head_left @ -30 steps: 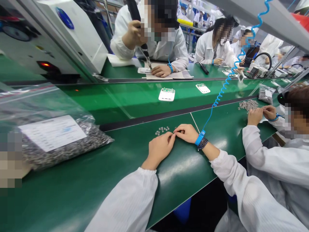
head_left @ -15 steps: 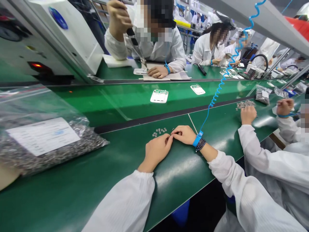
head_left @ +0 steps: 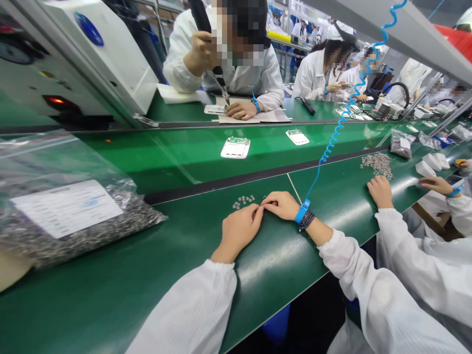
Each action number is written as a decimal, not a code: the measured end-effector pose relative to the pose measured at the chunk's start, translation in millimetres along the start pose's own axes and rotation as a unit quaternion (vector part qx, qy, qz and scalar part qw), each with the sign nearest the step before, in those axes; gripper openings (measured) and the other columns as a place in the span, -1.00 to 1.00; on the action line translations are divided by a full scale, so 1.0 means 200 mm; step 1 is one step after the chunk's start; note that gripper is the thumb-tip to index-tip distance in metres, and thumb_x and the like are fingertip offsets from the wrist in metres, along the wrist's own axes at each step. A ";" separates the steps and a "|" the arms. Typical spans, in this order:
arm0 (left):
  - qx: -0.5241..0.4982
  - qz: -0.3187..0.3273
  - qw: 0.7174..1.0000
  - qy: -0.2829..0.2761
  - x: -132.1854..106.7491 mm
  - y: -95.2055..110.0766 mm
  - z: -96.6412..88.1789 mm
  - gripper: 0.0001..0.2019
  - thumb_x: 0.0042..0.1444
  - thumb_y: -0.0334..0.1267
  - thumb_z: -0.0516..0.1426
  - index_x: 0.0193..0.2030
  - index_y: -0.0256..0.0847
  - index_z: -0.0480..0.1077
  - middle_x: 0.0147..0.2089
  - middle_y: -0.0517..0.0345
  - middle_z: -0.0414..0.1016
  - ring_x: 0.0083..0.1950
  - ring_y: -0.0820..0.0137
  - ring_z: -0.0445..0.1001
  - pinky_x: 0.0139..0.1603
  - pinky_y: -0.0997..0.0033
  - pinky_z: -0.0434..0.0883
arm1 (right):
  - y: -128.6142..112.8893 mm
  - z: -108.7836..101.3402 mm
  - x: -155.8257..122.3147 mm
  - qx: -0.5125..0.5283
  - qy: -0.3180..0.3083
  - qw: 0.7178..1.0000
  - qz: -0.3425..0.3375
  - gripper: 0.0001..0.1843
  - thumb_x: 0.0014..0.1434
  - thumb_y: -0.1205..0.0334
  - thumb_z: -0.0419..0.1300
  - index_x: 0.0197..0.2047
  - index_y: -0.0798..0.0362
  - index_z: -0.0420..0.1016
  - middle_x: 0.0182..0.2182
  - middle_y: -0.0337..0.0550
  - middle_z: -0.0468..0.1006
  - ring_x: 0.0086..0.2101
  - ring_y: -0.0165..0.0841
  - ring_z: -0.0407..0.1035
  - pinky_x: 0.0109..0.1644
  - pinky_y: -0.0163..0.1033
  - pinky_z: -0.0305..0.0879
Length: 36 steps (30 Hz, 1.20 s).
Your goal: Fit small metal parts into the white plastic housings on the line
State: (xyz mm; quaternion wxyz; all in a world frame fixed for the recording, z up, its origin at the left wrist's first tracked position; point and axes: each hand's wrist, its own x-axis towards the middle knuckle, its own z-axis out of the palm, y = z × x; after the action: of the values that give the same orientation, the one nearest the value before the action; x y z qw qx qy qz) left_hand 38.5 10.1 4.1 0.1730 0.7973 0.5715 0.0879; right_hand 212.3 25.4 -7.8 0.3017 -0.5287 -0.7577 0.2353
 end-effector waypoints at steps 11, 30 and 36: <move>-0.006 0.000 1.000 0.003 0.01 -0.01 0.01 -0.58 0.38 -0.02 -0.16 -0.17 -0.09 0.48 -0.23 0.10 0.62 -0.17 0.19 0.57 -0.31 0.35 0.19 | -0.04 -0.02 0.00 -0.028 -0.032 0.999 0.031 -0.76 0.26 0.45 0.27 -0.31 -0.09 0.66 -0.26 -0.18 0.66 -0.33 -0.47 0.48 -0.23 -0.28 0.31; -0.003 -0.003 1.000 0.003 0.01 -0.01 0.01 -0.58 0.39 -0.02 -0.16 -0.16 -0.09 0.48 -0.24 0.10 0.62 -0.17 0.19 0.57 -0.32 0.36 0.20 | 0.00 0.00 0.00 -0.001 -0.028 0.999 0.021 -0.77 0.23 0.46 0.30 -0.31 -0.10 0.67 -0.25 -0.22 0.66 -0.35 -0.50 0.46 -0.24 -0.30 0.32; 0.003 -0.004 1.000 0.000 0.01 0.00 0.00 -0.58 0.39 -0.03 -0.16 -0.15 -0.09 0.47 -0.23 0.10 0.62 -0.16 0.16 0.57 -0.31 0.35 0.21 | 0.00 0.00 0.00 0.003 -0.026 1.000 0.007 -0.81 0.22 0.46 0.30 -0.29 -0.04 0.67 -0.27 -0.22 0.66 -0.36 -0.51 0.46 -0.25 -0.32 0.31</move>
State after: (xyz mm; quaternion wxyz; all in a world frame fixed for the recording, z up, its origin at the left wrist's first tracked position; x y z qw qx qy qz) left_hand 38.1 11.7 3.4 0.1706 0.7956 0.5750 0.0858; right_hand 212.9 25.2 -7.6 0.2813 -0.5268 -0.7610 0.2534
